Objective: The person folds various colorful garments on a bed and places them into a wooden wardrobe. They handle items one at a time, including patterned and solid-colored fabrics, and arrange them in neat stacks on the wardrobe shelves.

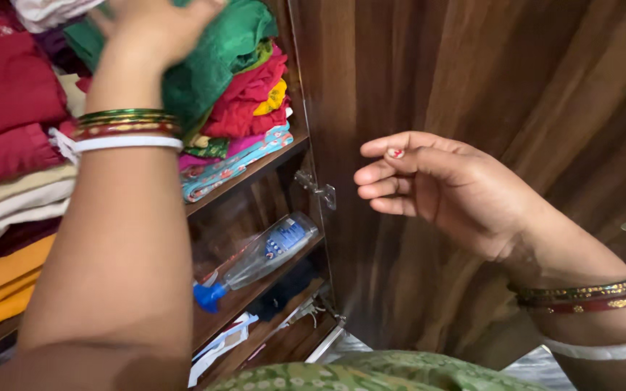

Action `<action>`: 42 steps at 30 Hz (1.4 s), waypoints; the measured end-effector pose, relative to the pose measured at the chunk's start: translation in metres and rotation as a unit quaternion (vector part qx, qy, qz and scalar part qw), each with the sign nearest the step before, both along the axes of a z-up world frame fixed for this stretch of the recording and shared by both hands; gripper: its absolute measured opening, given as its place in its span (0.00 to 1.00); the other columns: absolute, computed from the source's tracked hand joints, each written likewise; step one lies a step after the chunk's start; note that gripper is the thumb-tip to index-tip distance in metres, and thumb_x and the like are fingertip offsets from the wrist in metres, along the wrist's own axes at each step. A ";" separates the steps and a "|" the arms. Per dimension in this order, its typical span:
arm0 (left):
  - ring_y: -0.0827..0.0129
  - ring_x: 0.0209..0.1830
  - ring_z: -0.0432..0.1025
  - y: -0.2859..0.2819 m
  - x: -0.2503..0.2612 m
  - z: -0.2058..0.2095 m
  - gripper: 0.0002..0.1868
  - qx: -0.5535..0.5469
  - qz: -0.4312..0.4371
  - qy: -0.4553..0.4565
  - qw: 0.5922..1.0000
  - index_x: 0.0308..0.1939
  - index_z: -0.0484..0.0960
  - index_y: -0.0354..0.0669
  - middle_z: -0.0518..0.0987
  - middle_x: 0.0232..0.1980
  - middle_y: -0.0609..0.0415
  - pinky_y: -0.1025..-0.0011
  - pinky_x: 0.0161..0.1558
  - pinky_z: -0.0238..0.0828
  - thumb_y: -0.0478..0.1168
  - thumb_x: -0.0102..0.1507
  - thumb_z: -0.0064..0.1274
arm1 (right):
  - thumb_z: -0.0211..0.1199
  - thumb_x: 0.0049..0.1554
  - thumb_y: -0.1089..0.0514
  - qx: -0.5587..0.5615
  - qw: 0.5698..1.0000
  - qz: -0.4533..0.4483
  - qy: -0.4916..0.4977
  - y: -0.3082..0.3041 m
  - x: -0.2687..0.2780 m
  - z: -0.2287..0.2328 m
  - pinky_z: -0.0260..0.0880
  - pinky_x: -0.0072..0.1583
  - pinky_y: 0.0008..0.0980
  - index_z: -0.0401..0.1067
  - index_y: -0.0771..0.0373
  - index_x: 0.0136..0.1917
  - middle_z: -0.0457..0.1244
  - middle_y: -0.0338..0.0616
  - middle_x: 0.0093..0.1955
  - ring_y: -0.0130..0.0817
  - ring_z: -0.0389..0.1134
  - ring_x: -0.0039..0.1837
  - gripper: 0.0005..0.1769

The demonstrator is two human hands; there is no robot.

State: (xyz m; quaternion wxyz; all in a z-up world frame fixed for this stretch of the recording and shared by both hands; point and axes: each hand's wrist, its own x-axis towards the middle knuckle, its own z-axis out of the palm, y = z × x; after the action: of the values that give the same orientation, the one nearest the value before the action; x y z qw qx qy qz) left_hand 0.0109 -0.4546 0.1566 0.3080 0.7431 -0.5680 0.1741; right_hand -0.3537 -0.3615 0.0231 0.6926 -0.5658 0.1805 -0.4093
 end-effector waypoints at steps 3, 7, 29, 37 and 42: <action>0.41 0.83 0.32 -0.014 -0.019 -0.019 0.51 0.127 -0.001 -0.001 0.992 0.78 0.58 0.57 0.50 0.82 0.46 0.27 0.73 0.21 0.79 0.59 0.36 | 0.52 0.63 0.61 0.009 1.000 0.001 0.007 -0.004 0.002 -0.005 0.74 0.60 0.40 0.71 0.68 0.63 0.70 0.50 0.53 0.38 0.73 0.55 0.17; 0.42 0.85 0.25 -0.041 -0.011 -0.022 0.55 0.220 0.038 0.009 0.975 0.82 0.46 0.62 0.38 0.86 0.55 0.24 0.73 0.18 0.84 0.58 0.29 | 0.52 0.62 0.64 0.026 1.000 -0.005 0.011 -0.009 -0.001 -0.013 0.74 0.60 0.40 0.71 0.69 0.63 0.70 0.51 0.53 0.39 0.73 0.55 0.17; 0.39 0.84 0.27 -0.042 -0.001 -0.029 0.57 0.175 0.010 0.037 0.984 0.82 0.43 0.58 0.41 0.85 0.53 0.25 0.72 0.16 0.82 0.57 0.35 | 0.54 0.60 0.65 0.067 0.998 0.014 0.009 0.011 0.051 -0.024 0.74 0.60 0.39 0.72 0.69 0.61 0.71 0.51 0.51 0.38 0.74 0.54 0.16; 0.43 0.80 0.37 -0.036 0.008 -0.028 0.50 0.136 -0.019 0.050 0.989 0.78 0.53 0.54 0.53 0.79 0.49 0.33 0.70 0.26 0.78 0.60 0.39 | 0.54 0.61 0.64 0.070 0.997 -0.001 -0.008 0.027 0.089 -0.026 0.74 0.59 0.38 0.72 0.69 0.60 0.71 0.50 0.50 0.37 0.73 0.53 0.15; 0.48 0.71 0.56 -0.019 0.022 -0.042 0.43 0.094 -0.121 0.088 0.984 0.71 0.64 0.46 0.67 0.70 0.46 0.48 0.64 0.49 0.72 0.63 0.43 | 0.54 0.62 0.63 0.065 0.998 0.000 -0.025 0.034 0.118 -0.034 0.73 0.59 0.38 0.72 0.68 0.61 0.71 0.49 0.50 0.36 0.73 0.53 0.15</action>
State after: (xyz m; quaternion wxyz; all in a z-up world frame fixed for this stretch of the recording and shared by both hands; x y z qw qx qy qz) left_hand 0.0328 -0.4733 0.1146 0.3043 0.7069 -0.6383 0.0148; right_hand -0.2356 -0.3278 -0.0111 0.7325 -0.5091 0.1890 -0.4105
